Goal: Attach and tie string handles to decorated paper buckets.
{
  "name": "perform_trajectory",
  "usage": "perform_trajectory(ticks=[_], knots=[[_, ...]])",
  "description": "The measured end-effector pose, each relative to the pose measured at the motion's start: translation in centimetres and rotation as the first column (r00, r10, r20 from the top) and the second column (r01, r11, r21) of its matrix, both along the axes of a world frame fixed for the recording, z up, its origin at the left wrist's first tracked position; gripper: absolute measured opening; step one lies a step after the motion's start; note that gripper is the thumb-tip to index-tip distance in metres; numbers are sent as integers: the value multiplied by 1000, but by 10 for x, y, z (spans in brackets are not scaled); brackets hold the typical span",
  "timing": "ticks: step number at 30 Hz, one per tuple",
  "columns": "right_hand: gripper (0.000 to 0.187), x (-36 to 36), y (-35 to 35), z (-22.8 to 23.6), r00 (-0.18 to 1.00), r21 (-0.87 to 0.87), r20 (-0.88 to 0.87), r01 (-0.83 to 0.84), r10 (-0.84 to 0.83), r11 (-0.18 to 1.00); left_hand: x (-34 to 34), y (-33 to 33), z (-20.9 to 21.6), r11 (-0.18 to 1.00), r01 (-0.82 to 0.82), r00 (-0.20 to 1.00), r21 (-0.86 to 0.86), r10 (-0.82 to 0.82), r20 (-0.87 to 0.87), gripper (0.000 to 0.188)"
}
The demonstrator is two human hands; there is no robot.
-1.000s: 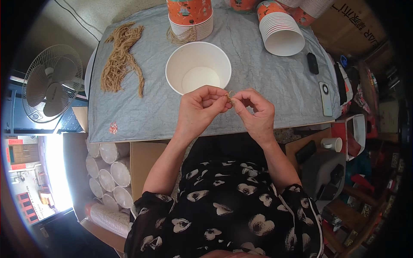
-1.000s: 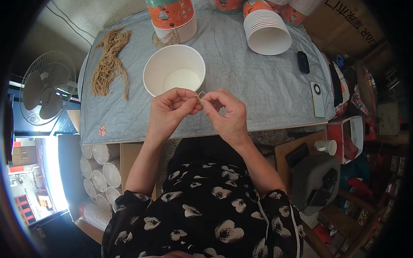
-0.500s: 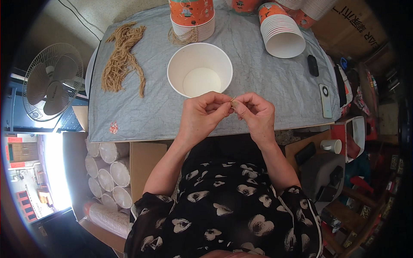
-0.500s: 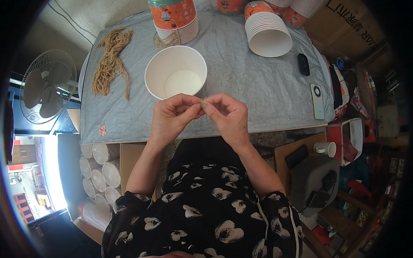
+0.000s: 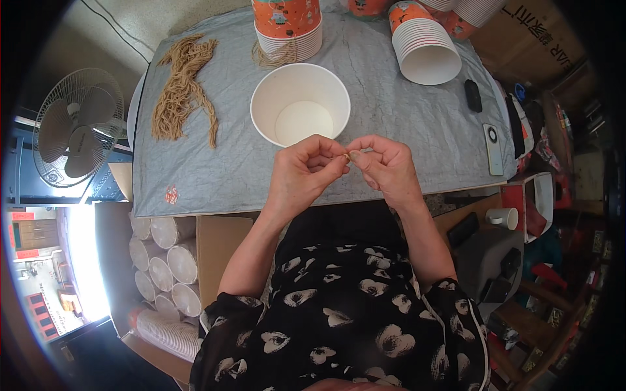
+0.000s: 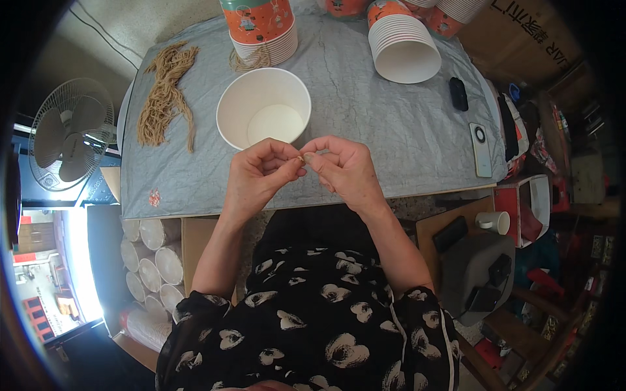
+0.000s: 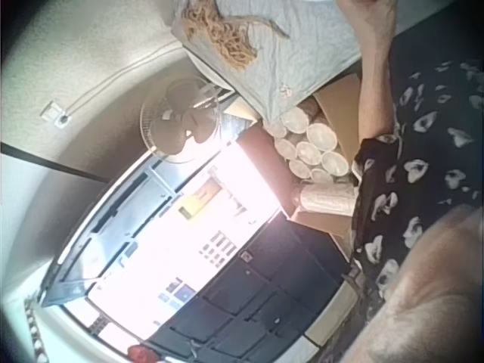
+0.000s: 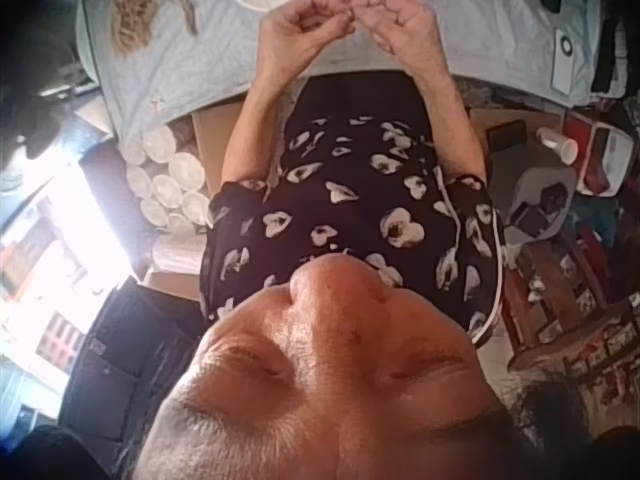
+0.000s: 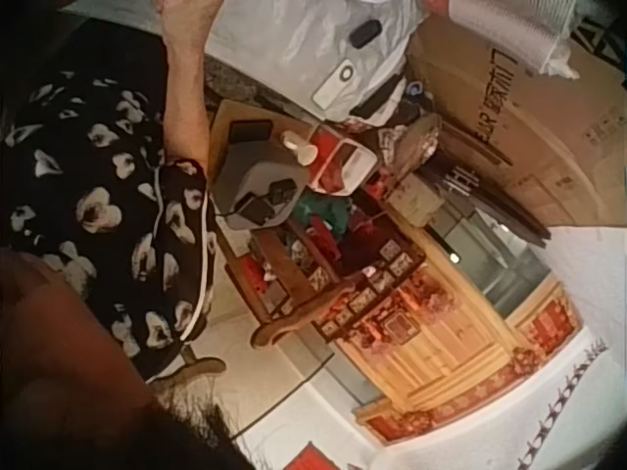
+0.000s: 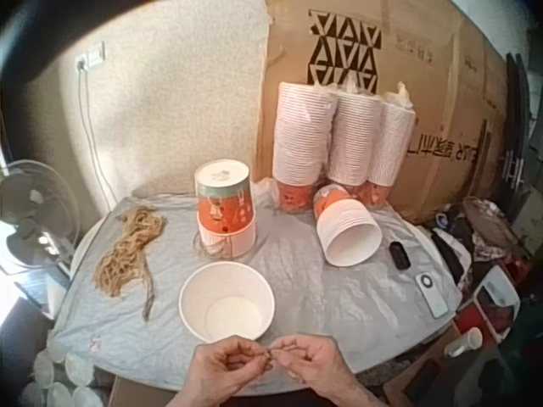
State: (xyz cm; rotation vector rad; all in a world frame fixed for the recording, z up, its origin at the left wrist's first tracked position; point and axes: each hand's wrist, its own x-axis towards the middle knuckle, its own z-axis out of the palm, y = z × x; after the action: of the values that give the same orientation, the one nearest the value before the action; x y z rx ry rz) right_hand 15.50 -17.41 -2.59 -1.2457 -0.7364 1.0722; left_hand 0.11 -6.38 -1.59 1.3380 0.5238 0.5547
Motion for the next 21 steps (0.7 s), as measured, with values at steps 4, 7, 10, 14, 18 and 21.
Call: perform_trajectory(ticks=[4,7,10,14,18,21], knots=[[13,4,0,0,996,-12,71,-50,51,999,-3,2,0,1000,16,1000,-21,-16,-7,9],[8,5,1,2,984,-7,152,-94,94,996,-3,2,-1,1000,23,999,-12,-23,-33,7],[4,1,1,6,975,-45,207,-75,83,996,-3,2,-4,999,27,999,-20,-28,-41,7],[4,-1,4,-3,997,8,68,-45,44,999,0,2,-6,997,42,999,-67,-41,27,7],[8,-2,2,-4,997,2,-72,-9,10,1000,1,3,-6,995,47,997,-89,-41,65,7],[12,1,1,-4,994,21,-105,8,-5,1000,0,4,-5,993,46,998,-111,-40,57,7]])
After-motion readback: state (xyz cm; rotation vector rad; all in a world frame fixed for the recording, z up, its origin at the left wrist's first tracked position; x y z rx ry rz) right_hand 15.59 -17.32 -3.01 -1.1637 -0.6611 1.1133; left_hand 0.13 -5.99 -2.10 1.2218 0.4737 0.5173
